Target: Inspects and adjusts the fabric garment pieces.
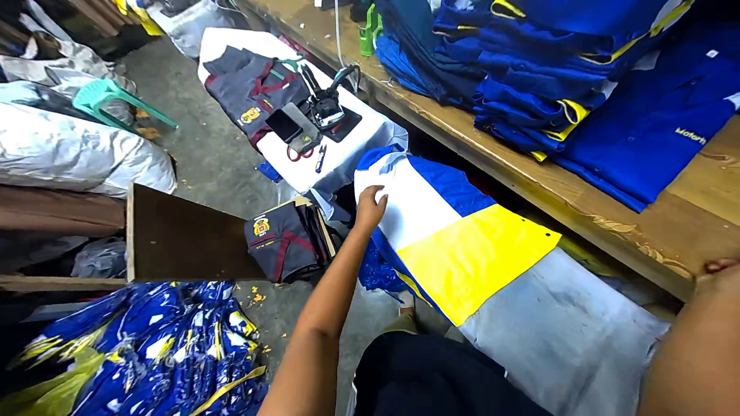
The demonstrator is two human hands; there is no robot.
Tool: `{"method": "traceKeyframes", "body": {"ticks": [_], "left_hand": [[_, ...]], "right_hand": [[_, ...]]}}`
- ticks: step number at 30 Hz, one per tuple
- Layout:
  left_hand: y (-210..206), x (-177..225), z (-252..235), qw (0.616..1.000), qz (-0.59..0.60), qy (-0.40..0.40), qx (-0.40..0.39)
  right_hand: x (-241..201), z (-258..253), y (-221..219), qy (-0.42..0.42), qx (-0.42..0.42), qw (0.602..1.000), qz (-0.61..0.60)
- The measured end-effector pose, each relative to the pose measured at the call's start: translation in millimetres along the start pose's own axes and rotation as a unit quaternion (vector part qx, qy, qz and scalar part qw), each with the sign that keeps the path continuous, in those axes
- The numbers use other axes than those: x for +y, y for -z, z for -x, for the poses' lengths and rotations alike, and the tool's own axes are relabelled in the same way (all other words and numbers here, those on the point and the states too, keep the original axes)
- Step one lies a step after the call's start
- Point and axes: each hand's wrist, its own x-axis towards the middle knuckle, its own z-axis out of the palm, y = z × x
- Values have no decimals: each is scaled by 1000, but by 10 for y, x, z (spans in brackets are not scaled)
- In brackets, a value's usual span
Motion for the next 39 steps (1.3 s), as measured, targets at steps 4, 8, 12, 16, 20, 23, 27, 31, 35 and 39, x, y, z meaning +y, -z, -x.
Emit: {"method": "traceKeyframes", "body": {"ticks": [4,8,12,16,20,23,27,31,35,39], "left_hand": [[19,71,-723,994,-92,-66,2],[-87,-73,-1068,982,-179,-56,-29],[-161,-193,-1142,985,-164,-38,-40],[-236,-317,-1123,982,-148,-91,-66],[-239,-362,-1128,984,-122,-87,-101],[-216,-361,-1117,985,-103,-87,-105],[-224,-360,-1115,988,-88,-82,-100],[-184,-329,-1087,992,-57,-47,-102],[-138,-263,-1067,995,-15,8,-98],[-78,-211,-1092,996,-17,50,-71]], "right_hand": [[-382,897,-240,-46,-192,976,-94],[-471,1907,-864,-29,-344,934,86],[-401,2581,-1668,-22,-492,854,166],[-249,3057,-2567,-58,-542,834,83],[-254,3342,-3394,-83,-547,829,75],[-255,3468,-3838,-127,-546,827,50],[-280,3492,-4191,-169,-571,801,64],[-320,3454,-4186,-129,-599,772,170],[-344,3471,-3895,-131,-590,782,152],[-331,3598,-3633,-118,-597,786,108]]}}
